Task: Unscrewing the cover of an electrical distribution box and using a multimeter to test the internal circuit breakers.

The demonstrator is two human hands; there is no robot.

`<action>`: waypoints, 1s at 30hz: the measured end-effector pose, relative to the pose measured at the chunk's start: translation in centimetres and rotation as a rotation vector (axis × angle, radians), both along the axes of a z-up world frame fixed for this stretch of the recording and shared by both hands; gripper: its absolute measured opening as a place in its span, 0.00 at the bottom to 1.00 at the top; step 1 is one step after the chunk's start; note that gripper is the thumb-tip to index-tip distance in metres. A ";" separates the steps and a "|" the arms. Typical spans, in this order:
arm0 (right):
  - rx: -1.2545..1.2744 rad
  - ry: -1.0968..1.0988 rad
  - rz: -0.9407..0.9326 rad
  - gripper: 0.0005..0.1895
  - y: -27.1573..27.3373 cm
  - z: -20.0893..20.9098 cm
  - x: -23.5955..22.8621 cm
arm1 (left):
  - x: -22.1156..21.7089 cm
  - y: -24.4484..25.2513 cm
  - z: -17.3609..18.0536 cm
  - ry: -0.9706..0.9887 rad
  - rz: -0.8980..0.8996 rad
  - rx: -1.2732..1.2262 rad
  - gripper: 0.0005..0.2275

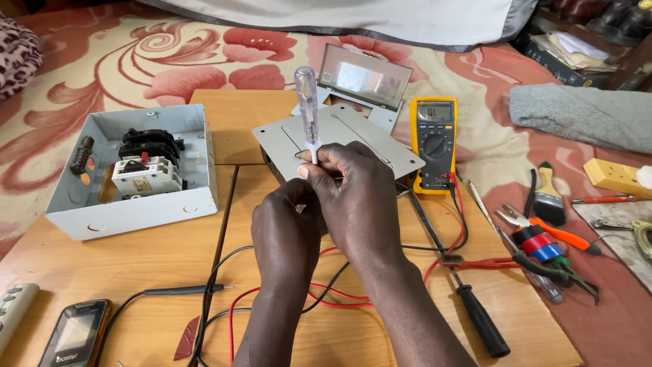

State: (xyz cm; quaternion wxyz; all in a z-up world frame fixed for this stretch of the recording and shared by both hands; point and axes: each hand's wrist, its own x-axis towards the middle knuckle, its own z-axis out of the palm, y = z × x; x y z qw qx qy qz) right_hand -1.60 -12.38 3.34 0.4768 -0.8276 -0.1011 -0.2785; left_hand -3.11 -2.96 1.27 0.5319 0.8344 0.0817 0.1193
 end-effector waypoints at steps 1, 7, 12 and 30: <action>0.000 0.001 0.000 0.07 0.1 0.0 -0.1 | -0.1 0.0 0.0 0.001 0.000 0.000 0.08; -0.088 -0.037 -0.005 0.09 -0.2 0.7 -0.5 | -0.1 -0.3 0.5 -0.008 -0.003 -0.025 0.08; -0.089 -0.027 0.033 0.08 -0.9 0.5 -0.2 | 0.0 -0.4 0.3 -0.022 0.016 -0.032 0.06; 0.022 -0.030 0.020 0.07 -0.6 0.5 0.0 | 0.5 0.6 0.5 0.025 -0.060 -0.007 0.05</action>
